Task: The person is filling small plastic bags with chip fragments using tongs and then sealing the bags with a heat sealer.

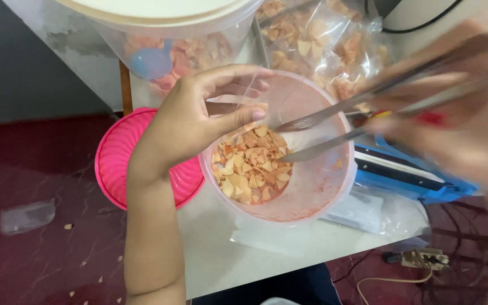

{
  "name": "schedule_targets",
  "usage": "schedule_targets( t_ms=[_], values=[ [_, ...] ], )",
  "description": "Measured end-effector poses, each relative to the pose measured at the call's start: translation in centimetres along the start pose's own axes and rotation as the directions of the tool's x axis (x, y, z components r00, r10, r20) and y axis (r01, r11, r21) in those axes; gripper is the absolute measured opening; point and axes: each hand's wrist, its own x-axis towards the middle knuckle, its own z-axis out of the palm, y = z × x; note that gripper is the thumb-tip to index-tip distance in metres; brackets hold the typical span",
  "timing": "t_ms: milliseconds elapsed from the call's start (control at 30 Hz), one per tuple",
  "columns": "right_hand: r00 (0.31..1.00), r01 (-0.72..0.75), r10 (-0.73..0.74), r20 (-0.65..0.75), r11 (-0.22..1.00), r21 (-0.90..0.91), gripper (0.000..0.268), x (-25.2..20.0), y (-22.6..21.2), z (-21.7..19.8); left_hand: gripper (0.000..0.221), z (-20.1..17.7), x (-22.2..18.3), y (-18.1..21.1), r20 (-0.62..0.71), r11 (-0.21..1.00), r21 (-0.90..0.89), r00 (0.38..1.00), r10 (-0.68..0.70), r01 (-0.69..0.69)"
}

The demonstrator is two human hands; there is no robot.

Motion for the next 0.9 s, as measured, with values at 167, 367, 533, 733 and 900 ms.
schedule_targets(
  t_ms=[167,367,533,733,900],
  values=[
    [0.972,0.205,-0.202,0.119,0.979,-0.009,0.025,1.8,3.4,9.3,0.045,0.1,0.3,-0.6,-0.009,0.998,0.02,0.998,0.064,-0.064],
    [0.974,0.151,-0.162,0.158,0.985,0.082,0.047,2.5,4.1,11.9,0.039,0.2,0.4,-0.7,0.001,0.994,0.022,0.994,0.105,-0.105],
    [0.971,0.097,-0.129,0.199,0.982,0.163,0.045,3.1,4.4,12.6,0.042,0.3,0.5,-0.8,-0.001,0.994,0.003,0.994,0.111,-0.111],
    [0.97,0.022,-0.063,0.235,0.985,0.173,0.034,3.6,4.4,12.1,0.04,0.3,0.5,-0.7,0.008,0.997,-0.001,0.997,0.075,-0.075],
    [0.971,0.099,-0.123,0.205,0.988,0.121,0.024,3.3,5.0,11.4,0.04,0.3,0.5,-0.6,0.004,0.998,0.019,0.998,0.055,-0.055]
  ],
)
